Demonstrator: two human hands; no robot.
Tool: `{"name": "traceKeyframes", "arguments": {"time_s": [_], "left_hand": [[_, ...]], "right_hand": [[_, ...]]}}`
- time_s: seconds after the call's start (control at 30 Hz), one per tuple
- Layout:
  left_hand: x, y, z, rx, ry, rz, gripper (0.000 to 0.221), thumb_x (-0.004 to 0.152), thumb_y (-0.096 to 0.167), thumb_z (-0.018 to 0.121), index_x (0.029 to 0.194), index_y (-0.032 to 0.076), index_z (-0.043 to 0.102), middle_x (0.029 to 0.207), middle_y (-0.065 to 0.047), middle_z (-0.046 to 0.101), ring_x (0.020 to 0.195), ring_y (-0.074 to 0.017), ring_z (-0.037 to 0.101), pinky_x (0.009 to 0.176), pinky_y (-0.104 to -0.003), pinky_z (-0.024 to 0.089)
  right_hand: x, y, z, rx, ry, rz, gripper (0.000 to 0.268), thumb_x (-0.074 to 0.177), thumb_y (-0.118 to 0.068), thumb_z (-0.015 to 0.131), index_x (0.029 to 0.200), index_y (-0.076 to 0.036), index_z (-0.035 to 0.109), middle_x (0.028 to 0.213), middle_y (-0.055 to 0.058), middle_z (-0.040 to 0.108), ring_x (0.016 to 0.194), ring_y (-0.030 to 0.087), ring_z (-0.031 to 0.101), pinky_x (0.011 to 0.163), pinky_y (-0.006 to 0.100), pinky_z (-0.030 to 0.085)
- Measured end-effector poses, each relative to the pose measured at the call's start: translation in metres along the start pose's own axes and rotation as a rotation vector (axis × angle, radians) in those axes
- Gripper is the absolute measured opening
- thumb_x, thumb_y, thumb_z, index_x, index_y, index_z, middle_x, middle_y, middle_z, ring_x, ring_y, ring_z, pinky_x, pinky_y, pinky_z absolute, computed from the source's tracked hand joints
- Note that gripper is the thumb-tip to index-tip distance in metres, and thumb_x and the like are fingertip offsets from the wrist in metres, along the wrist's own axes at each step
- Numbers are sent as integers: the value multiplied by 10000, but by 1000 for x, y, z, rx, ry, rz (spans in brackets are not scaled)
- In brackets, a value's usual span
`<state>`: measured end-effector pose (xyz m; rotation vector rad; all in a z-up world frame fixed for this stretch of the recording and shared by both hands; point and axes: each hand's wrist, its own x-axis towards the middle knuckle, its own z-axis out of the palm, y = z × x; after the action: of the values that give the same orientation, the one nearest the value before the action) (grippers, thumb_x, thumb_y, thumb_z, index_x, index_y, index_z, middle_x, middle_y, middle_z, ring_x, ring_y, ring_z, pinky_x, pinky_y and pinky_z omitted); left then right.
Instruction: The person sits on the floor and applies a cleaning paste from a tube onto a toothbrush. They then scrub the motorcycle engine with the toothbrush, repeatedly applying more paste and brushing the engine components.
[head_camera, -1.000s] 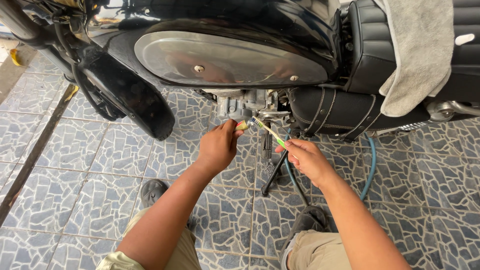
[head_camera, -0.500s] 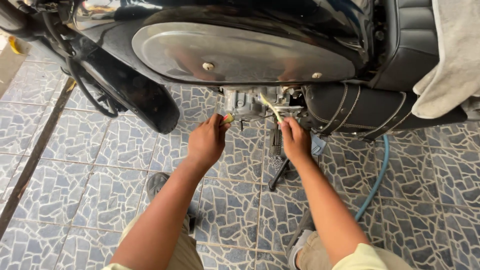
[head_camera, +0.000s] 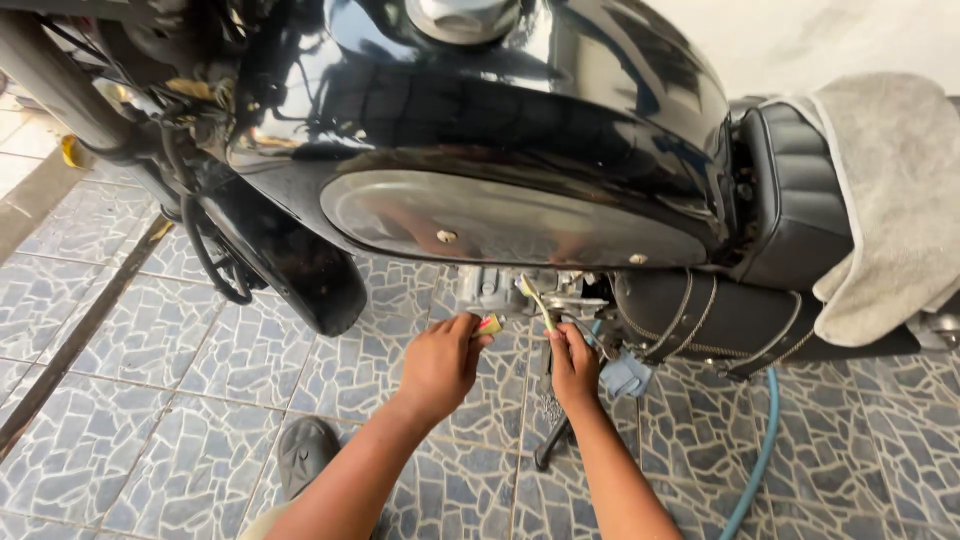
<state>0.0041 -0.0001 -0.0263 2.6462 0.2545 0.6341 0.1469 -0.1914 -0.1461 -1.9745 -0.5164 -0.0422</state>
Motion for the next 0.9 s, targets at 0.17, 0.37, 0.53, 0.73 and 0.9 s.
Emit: {"name": "traceKeyframes", "arguments": {"time_s": [0.17,0.37,0.53,0.73,0.9], "left_hand": [[2,7,-8,-33,-15,-15,224,1005,372,589,1047,153,598,794,-96,681,790,-365,730,689,-472,578],[4,6,-6,-2,-2,-37,221,1011,382,589,1037,162,589,786,-70,671,785,-335,730,684,-449,574],[4,1,-4,-8,10,-40,231,1006,391,594,1029,161,589,775,-74,664,781,-343,726,677,-455,573],[4,-7,-2,-44,22,-60,240,1008,382,599,1029,143,589,764,-97,651,768,-368,717,650,-473,566],[3,-7,-2,-42,33,-66,239,1007,374,605,1029,136,594,763,-93,652,769,-360,720,647,-464,568]], "right_hand": [[0,7,6,53,4,41,242,1047,-316,529,1010,-163,713,924,103,780,948,341,726,904,450,531],[-3,5,4,44,-14,90,245,1042,-332,537,1007,-175,722,892,81,769,901,305,723,889,433,531],[-2,9,5,-29,43,-16,242,1048,-345,523,1042,-212,724,914,70,776,897,326,723,853,442,545],[11,-7,-7,-199,112,-225,232,1063,-257,523,1128,-159,723,922,148,751,880,388,713,816,472,557],[12,1,-11,-160,96,-158,242,1055,-276,530,1176,-187,719,968,127,753,883,392,714,811,482,555]]}}
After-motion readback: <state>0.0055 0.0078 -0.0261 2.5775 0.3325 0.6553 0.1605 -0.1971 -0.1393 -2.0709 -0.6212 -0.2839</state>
